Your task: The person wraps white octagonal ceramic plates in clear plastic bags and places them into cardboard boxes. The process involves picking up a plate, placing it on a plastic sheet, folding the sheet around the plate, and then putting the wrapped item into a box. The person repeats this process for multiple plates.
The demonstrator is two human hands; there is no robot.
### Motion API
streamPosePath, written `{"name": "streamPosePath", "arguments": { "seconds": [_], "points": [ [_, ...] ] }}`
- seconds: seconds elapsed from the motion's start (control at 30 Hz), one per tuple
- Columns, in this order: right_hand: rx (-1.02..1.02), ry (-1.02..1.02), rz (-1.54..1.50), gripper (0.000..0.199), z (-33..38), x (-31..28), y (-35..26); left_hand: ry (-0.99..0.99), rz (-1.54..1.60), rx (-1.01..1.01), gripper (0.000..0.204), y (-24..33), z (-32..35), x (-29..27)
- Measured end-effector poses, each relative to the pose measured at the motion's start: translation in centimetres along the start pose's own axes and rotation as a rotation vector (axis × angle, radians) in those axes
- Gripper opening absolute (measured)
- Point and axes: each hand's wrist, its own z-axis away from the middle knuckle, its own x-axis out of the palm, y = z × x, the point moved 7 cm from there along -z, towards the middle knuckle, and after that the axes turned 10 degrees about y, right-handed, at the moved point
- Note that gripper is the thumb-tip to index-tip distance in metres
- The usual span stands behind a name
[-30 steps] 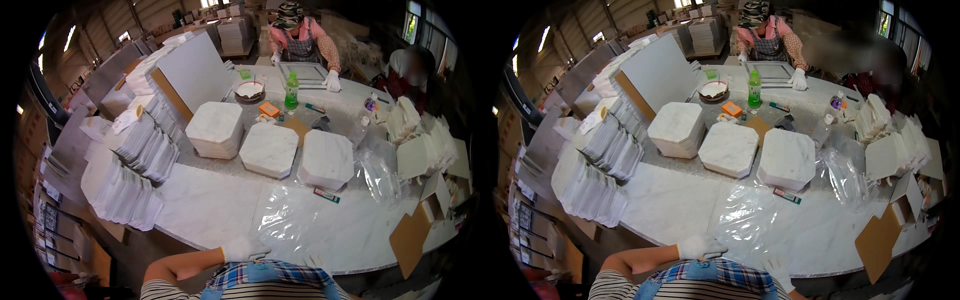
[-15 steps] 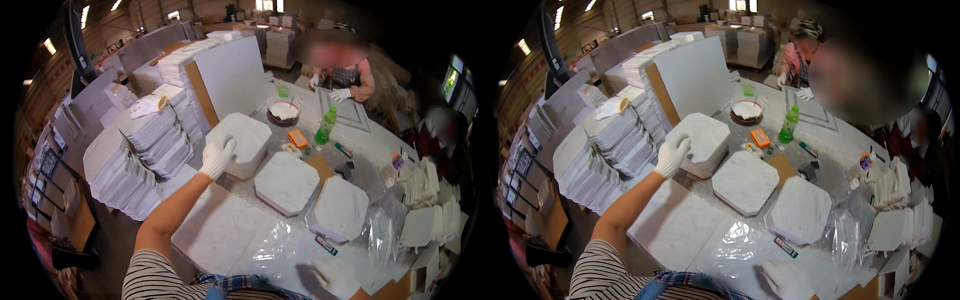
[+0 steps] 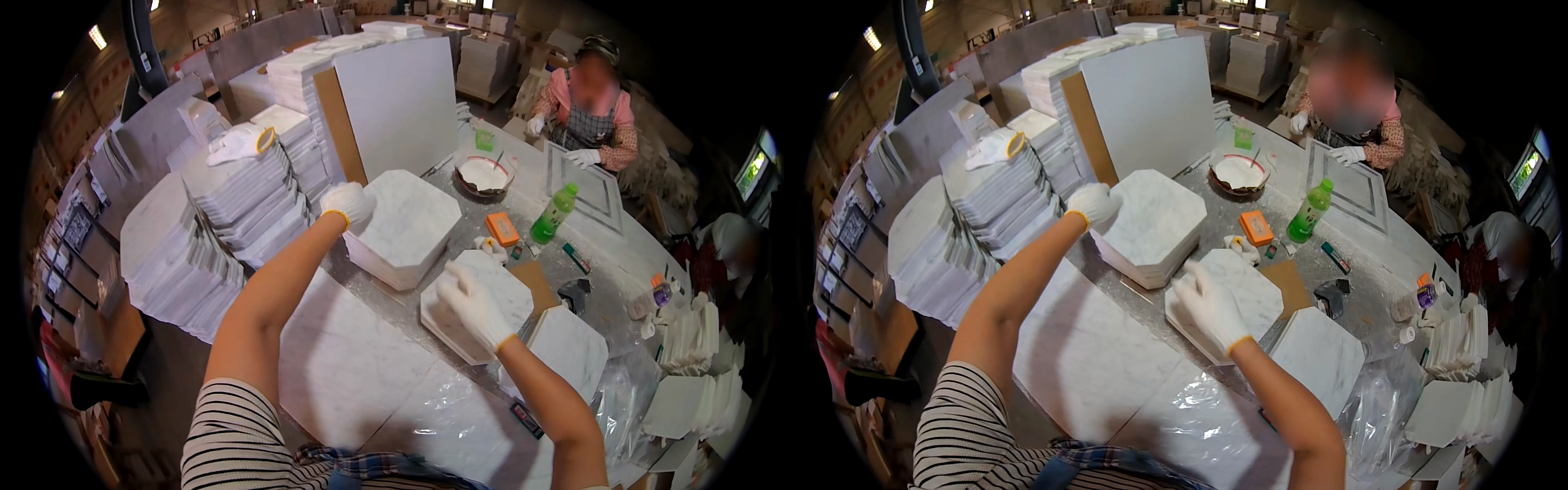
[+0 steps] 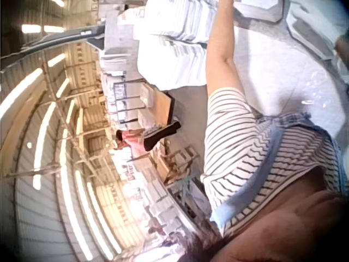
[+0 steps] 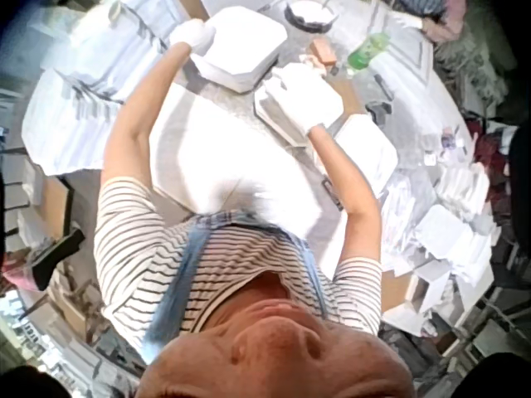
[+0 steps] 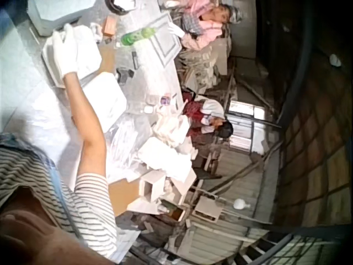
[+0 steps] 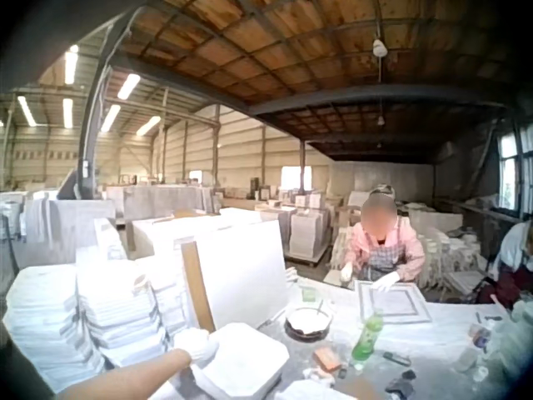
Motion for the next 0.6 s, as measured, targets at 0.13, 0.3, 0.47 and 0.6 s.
{"name": "streamPosePath", "arguments": {
  "seconds": [0.13,0.3,0.47,0.6],
  "points": [
    [0.631,-0.02,-0.645,0.055,-2.1,3.0,-0.2,0.178,-0.089,0.121,0.048,0.7,0.7,-1.5],
    [0.578,-0.011,-0.653,0.043,-4.9,6.0,1.2,0.069,-0.12,0.166,0.042,1.5,1.7,-1.8],
    [0.628,0.133,-0.553,0.048,-5.2,4.0,1.5,0.071,-0.163,0.165,0.037,3.5,3.1,-1.8],
    [0.608,0.151,-0.771,0.033,-4.6,3.2,3.1,0.168,-0.107,0.251,0.049,4.9,4.5,-1.7]
  ]
}}
